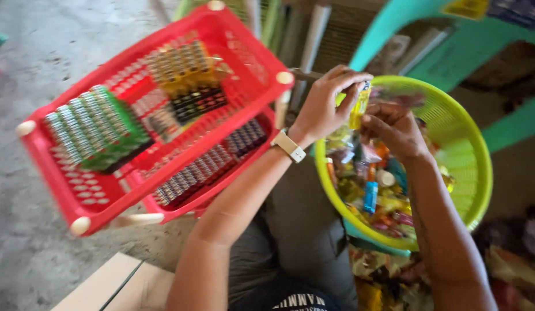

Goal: Sorting various small retail items like lighters and candies from a basket into a crate for organization.

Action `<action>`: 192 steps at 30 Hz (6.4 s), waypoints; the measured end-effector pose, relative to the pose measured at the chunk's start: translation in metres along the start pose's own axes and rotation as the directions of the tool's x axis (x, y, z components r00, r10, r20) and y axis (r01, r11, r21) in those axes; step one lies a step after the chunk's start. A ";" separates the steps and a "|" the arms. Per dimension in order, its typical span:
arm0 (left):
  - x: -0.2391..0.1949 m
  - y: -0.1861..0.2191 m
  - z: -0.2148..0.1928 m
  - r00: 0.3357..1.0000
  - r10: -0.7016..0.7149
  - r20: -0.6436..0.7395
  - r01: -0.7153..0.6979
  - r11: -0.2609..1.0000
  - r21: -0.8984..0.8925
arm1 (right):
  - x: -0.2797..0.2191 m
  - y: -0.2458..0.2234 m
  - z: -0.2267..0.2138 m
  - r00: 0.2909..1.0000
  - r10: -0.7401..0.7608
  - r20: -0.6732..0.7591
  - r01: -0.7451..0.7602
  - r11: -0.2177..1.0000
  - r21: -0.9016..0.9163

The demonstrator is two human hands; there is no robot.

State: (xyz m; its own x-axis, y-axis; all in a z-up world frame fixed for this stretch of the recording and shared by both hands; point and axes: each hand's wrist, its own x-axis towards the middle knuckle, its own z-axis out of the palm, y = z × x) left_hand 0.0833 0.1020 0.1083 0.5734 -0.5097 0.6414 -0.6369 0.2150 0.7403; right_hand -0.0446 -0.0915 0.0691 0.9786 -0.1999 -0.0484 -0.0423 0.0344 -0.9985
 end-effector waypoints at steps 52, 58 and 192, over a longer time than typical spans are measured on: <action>-0.067 -0.060 -0.280 0.997 -0.080 -0.001 0.060 0.742 0.668 | 0.190 -0.008 0.289 0.825 -0.383 0.416 0.563 0.619 -0.547; -0.067 -0.068 -0.279 0.996 -0.069 -0.052 0.086 0.732 0.676 | 0.187 -0.012 0.290 0.804 -0.420 0.421 0.595 0.578 -0.558; -0.044 -0.053 -0.282 0.944 -0.307 -0.122 0.315 0.947 0.059 | 0.159 -0.057 0.277 0.700 -0.545 0.460 0.705 0.629 -0.327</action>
State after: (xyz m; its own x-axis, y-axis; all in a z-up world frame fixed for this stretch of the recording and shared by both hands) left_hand 0.2373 0.3478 0.0981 0.7997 -0.4450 0.4031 -0.4528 -0.0061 0.8916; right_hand 0.1693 0.1456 0.1254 0.8011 0.2920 0.5224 0.5975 -0.4393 -0.6708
